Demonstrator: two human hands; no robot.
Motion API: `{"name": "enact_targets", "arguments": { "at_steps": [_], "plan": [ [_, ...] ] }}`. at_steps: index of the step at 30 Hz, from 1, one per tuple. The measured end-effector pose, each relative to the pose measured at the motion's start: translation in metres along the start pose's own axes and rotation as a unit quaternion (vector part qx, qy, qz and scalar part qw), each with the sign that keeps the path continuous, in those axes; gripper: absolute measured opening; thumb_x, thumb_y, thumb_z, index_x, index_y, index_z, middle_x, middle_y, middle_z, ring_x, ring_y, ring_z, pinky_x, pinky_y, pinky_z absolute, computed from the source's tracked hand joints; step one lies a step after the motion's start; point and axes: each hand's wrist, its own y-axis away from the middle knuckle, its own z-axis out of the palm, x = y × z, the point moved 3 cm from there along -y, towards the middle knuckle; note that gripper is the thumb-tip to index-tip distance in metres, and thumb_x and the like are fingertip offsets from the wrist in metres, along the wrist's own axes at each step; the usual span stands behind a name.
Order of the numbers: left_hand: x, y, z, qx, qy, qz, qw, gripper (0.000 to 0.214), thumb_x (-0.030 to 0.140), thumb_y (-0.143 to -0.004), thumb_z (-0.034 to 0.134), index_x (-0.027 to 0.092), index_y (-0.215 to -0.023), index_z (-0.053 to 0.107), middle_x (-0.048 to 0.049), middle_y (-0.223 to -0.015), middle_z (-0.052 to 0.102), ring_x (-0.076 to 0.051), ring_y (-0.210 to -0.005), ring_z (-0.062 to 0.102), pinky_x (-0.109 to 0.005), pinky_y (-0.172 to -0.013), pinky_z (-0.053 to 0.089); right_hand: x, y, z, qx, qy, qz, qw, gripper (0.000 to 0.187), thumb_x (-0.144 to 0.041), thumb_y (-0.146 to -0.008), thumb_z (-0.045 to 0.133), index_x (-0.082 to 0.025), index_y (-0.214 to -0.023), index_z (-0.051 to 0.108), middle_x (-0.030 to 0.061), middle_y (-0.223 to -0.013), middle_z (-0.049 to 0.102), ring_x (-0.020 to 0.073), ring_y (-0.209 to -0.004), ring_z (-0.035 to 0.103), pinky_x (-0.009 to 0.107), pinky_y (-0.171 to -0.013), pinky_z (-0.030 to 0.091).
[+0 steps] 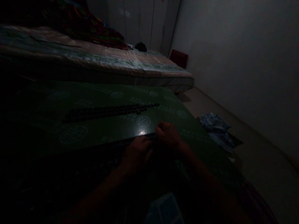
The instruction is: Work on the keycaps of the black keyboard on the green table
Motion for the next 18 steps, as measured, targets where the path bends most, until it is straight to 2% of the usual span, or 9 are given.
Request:
{"name": "enact_targets", "arguments": {
  "at_steps": [5, 14, 18],
  "plan": [
    [0.001, -0.002, 0.003, 0.007, -0.029, -0.001, 1.0, 0.021, 0.018, -0.077, 0.048, 0.016, -0.094, 0.061, -0.0104, -0.113, 0.052, -0.023, -0.103, 0.047, -0.036, -0.085, 0.041, -0.001, -0.012, 0.001, -0.018, 0.02, -0.001, 1.0, 0.015, -0.023, -0.068, 0.044, -0.015, -0.058, 0.051, -0.0018, -0.051, 0.05, 0.0085, -0.048, 0.046, 0.018, -0.043, 0.03],
    [0.002, -0.002, 0.003, 0.018, -0.077, 0.0, 0.997, 0.021, 0.022, -0.08, 0.047, 0.018, -0.094, 0.062, -0.0103, -0.119, 0.051, -0.026, -0.105, 0.045, -0.039, -0.083, 0.04, 0.0, -0.026, 0.01, -0.082, 0.025, 0.024, 0.996, 0.015, -0.015, -0.065, 0.043, -0.014, -0.052, 0.051, -0.0026, -0.046, 0.047, 0.0077, -0.043, 0.042, 0.019, -0.041, 0.024],
    [0.004, -0.004, 0.002, 0.004, -0.08, -0.002, 0.997, 0.021, 0.024, -0.081, 0.046, 0.019, -0.093, 0.062, -0.0096, -0.116, 0.052, -0.026, -0.104, 0.045, -0.038, -0.082, 0.04, 0.003, -0.027, 0.013, -0.072, 0.038, 0.019, 0.997, 0.023, -0.02, -0.072, 0.043, -0.015, -0.052, 0.05, -0.0037, -0.044, 0.044, 0.0072, -0.043, 0.04, 0.019, -0.043, 0.023]
  ]
}}
